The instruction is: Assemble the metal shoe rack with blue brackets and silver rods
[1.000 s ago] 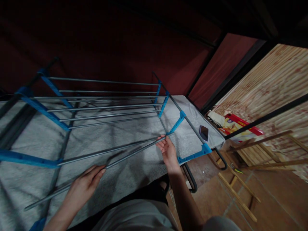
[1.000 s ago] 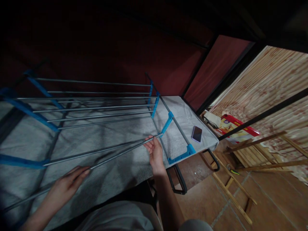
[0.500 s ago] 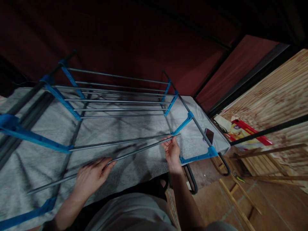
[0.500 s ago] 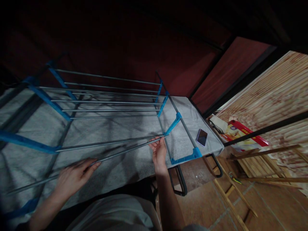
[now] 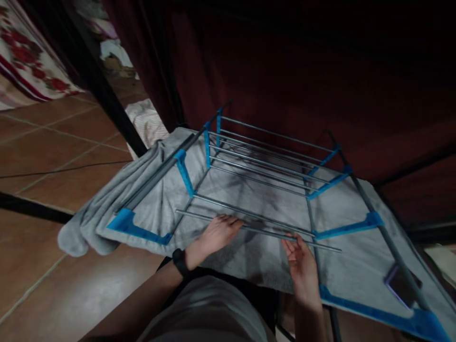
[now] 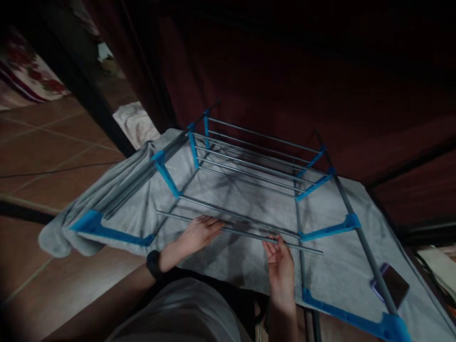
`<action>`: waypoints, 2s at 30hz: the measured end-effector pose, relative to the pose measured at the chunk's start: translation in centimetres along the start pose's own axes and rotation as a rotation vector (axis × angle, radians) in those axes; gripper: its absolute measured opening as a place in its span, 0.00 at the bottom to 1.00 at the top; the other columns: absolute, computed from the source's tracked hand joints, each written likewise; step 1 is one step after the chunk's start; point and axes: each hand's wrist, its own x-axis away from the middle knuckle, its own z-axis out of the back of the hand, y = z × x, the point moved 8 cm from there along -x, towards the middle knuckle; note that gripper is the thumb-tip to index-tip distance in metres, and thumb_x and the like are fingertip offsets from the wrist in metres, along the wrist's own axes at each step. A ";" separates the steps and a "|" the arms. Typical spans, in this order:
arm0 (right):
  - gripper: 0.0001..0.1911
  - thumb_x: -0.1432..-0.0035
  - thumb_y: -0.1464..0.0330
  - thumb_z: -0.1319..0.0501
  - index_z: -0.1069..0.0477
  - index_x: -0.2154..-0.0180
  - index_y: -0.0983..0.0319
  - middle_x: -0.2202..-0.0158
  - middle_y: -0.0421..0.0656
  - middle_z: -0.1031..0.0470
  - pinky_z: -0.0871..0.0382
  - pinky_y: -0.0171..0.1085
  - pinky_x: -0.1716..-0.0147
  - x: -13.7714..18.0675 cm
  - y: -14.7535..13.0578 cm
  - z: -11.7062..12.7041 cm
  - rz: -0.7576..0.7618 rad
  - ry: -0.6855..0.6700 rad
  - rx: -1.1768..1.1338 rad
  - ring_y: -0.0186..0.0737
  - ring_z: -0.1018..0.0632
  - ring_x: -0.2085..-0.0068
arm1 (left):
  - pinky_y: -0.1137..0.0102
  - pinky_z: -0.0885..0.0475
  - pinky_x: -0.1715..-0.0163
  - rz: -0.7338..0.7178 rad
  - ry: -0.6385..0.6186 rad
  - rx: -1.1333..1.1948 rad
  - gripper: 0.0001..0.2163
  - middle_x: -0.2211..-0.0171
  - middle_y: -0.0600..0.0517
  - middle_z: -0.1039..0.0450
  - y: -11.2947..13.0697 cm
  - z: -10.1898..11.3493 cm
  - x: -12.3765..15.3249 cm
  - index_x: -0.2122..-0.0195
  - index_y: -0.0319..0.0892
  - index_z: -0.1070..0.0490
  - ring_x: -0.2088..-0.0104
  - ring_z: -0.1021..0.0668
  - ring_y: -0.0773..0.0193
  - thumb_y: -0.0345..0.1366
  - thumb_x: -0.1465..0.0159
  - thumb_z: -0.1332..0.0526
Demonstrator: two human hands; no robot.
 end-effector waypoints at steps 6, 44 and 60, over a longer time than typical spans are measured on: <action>0.12 0.48 0.60 0.27 0.24 0.64 0.57 0.63 0.38 0.19 0.19 0.40 0.54 0.4 -1.6 1.2 0.123 0.070 0.074 0.35 0.18 0.61 | 0.63 0.32 0.56 0.082 0.044 -0.130 0.10 0.60 0.46 0.23 -2.7 1.6 1.6 0.53 0.42 0.26 0.59 0.23 0.57 0.30 0.28 0.46; 0.10 0.46 0.59 0.33 0.27 0.72 0.57 0.71 0.40 0.20 0.19 0.41 0.63 -2.7 -1.2 3.6 0.064 0.058 -0.002 0.39 0.17 0.66 | 0.62 0.28 0.62 0.140 0.118 -0.182 0.09 0.69 0.47 0.22 -5.5 4.3 2.5 0.65 0.42 0.24 0.66 0.20 0.57 0.37 0.31 0.43; 0.11 0.44 0.62 0.30 0.30 0.69 0.58 0.74 0.34 0.23 0.20 0.35 0.59 -1.0 -2.1 0.7 0.117 0.102 -0.214 0.33 0.19 0.68 | 0.63 0.25 0.58 0.093 0.188 -0.098 0.15 0.60 0.54 0.23 -9.1 1.7 4.0 0.56 0.49 0.32 0.57 0.20 0.56 0.50 0.27 0.52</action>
